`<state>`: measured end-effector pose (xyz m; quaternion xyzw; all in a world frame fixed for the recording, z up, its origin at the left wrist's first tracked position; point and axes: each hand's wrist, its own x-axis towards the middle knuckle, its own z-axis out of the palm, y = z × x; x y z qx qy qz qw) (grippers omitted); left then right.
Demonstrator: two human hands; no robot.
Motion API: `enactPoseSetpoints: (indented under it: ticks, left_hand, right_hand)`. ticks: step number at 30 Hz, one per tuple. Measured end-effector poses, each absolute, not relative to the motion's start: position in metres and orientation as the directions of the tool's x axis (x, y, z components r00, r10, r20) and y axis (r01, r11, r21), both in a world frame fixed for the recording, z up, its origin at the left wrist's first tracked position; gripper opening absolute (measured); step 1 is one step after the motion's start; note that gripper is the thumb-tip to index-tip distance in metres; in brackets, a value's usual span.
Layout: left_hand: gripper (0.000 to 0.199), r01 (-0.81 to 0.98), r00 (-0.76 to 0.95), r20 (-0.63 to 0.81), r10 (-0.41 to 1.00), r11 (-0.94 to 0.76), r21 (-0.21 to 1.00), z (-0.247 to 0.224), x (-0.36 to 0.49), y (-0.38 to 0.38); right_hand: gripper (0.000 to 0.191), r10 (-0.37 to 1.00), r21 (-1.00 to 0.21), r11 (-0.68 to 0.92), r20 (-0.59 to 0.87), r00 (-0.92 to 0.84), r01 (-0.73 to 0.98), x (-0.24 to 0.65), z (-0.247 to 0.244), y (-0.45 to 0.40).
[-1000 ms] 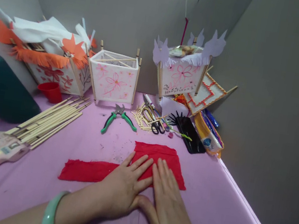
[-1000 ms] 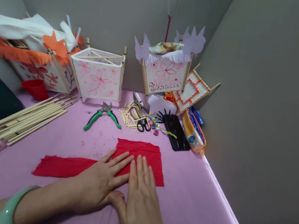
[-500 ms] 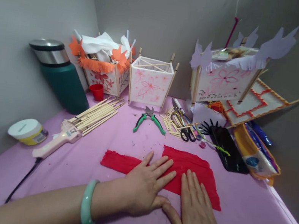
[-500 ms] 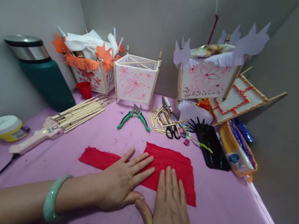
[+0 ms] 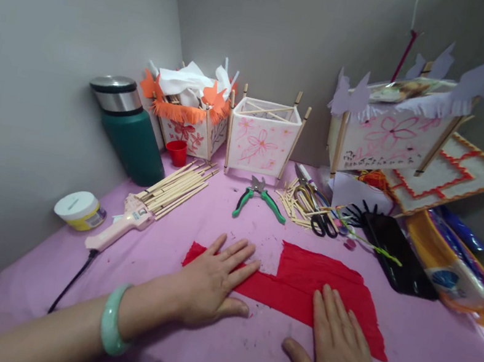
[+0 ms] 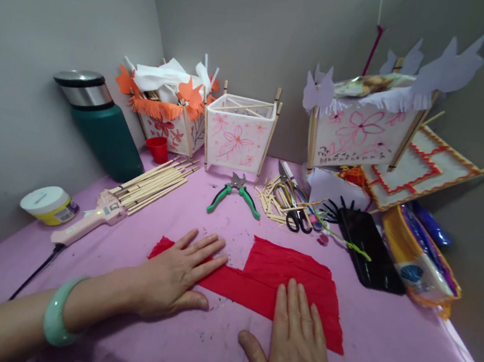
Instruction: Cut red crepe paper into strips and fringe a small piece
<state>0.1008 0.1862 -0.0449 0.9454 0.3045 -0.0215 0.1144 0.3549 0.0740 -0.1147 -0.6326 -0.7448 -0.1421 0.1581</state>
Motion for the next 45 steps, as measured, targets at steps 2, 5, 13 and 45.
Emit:
enactPoseSetpoints:
  ticks: [2, 5, 13, 45]
  left_hand:
    - [0.08, 0.605, 0.796, -0.133, 0.59, -0.776, 0.179, -0.044, 0.094, 0.189]
    - [0.078, 0.617, 0.786, -0.139, 0.602, -0.775, 0.137, -0.043, 0.082, 0.194]
    - [0.074, 0.673, 0.737, -0.114, 0.667, -0.739, 0.032, -0.036, 0.051, 0.202]
    - [0.082, 0.616, 0.771, 0.199, 0.605, -0.788, 0.007, -0.062, 0.053, 0.177]
  right_hand:
    - [0.085, 0.891, 0.024, 0.162, 0.425, -0.156, 0.987, 0.354, -0.113, 0.075]
    - [0.084, 0.897, 0.026, 0.155, 0.415, -0.152, 0.988, 0.353, -0.112, 0.075]
    - [0.081, 0.94, -0.036, 0.115, 0.326, -0.097, 0.993, 0.352, -0.107, 0.076]
    - [0.073, 0.968, -0.03, -0.03, 0.247, 0.037, 0.999, 0.376, -0.072, 0.062]
